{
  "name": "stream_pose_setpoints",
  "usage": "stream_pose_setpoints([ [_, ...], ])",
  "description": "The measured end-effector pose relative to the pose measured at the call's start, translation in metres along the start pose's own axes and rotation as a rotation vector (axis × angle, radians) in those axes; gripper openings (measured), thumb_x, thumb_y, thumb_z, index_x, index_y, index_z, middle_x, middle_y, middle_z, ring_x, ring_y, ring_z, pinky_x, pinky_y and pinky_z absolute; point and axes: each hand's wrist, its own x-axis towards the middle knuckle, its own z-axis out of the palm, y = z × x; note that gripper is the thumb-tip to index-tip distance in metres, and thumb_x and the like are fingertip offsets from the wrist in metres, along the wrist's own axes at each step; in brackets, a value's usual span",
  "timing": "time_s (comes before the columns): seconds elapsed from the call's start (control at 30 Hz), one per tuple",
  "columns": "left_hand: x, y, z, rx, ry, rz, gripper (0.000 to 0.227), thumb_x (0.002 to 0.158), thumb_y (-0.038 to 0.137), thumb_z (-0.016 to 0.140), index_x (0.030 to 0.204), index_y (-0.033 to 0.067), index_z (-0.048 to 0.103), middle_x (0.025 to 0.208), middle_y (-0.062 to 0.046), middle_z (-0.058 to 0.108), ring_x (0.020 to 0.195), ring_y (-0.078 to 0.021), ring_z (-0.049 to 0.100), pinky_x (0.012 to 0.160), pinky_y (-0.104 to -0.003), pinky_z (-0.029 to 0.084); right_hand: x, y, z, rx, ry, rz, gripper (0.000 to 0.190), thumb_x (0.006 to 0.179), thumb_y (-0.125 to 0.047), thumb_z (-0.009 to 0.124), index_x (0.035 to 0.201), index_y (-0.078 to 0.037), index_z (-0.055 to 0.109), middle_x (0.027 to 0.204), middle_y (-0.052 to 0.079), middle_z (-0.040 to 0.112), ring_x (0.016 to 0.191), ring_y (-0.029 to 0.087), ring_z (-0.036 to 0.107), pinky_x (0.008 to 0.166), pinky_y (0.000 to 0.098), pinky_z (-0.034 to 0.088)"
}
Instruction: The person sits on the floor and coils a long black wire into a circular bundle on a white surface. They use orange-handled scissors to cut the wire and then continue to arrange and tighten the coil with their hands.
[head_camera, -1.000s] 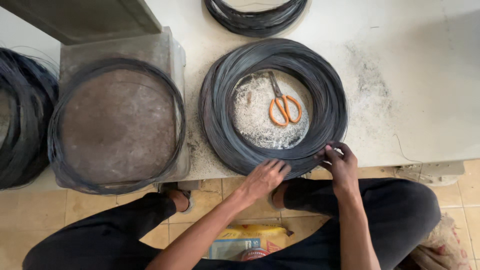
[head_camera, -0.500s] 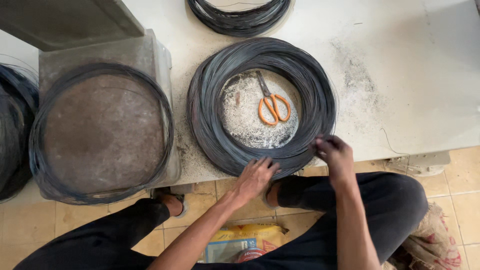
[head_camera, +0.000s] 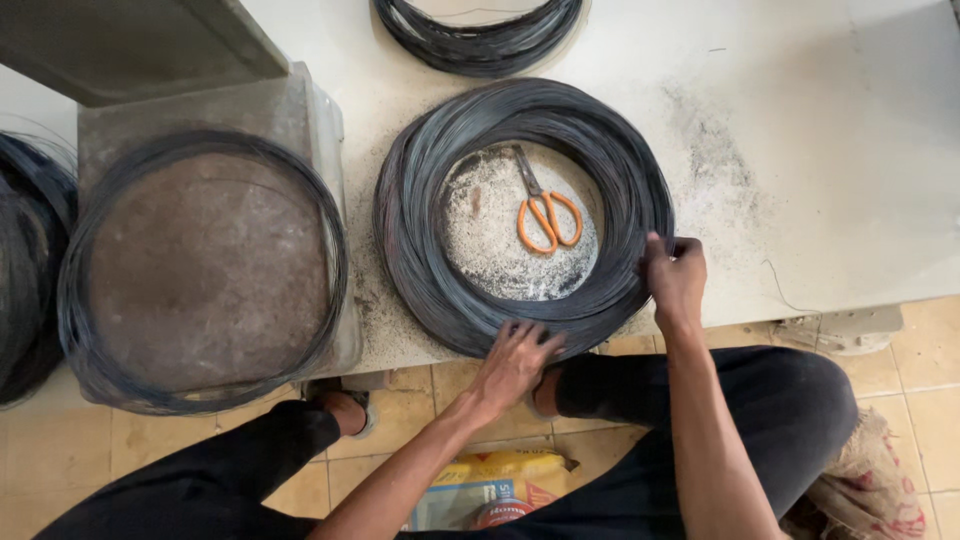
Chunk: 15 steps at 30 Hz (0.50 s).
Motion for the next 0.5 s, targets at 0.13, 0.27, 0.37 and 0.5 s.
stream_pose_setpoints([
  [0.13, 0.001, 0.003, -0.010, 0.016, 0.018, -0.006, 0.023, 0.102, 0.028, 0.042, 0.113, 0.0231, 0.062, 0.106, -0.012, 0.058, 0.104, -0.0318, 0.061, 0.088, -0.044, 0.047, -0.015, -0.024, 0.005, 0.268, 0.047, 0.128, 0.055, 0.098, -0.033, 0.070, 0.127, 0.003, 0.039, 0.075, 0.008, 0.060, 0.054, 0.010, 0.058, 0.046, 0.0205, 0.051],
  [0.27, -0.003, 0.002, -0.010, 0.045, 0.014, -0.013, 0.024, 0.101, 0.030, 0.045, 0.117, 0.0233, 0.062, 0.111, -0.014, 0.057, 0.110, -0.0331, 0.059, 0.091, -0.045, 0.047, -0.036, -0.052, -0.002, 0.304, 0.031, 0.120, 0.043, 0.102, -0.031, 0.064, 0.132, -0.004, 0.048, 0.070, 0.006, 0.050, 0.053, 0.008, 0.050, 0.045, 0.0175, 0.046],
  [0.37, -0.001, 0.005, -0.016, 0.003, -0.017, -0.012, 0.031, 0.101, 0.036, 0.045, 0.123, 0.0203, 0.060, 0.114, -0.016, 0.055, 0.112, -0.0349, 0.057, 0.094, -0.047, 0.047, -0.052, -0.072, -0.013, 0.322, -0.024, 0.075, 0.027, 0.101, -0.021, 0.061, 0.125, -0.008, 0.061, 0.061, -0.003, 0.043, 0.048, 0.003, 0.043, 0.041, 0.0135, 0.044],
  [0.5, 0.002, 0.009, -0.037, -0.185, -0.053, -0.019, 0.053, 0.099, 0.046, 0.045, 0.141, 0.0137, 0.049, 0.123, -0.022, 0.053, 0.118, -0.0412, 0.054, 0.100, -0.054, 0.043, -0.055, -0.070, -0.029, 0.516, -0.125, 0.015, 0.024, 0.102, -0.011, 0.056, 0.124, -0.005, 0.062, 0.054, -0.006, 0.030, 0.041, 0.000, 0.032, 0.037, 0.0120, 0.031],
])
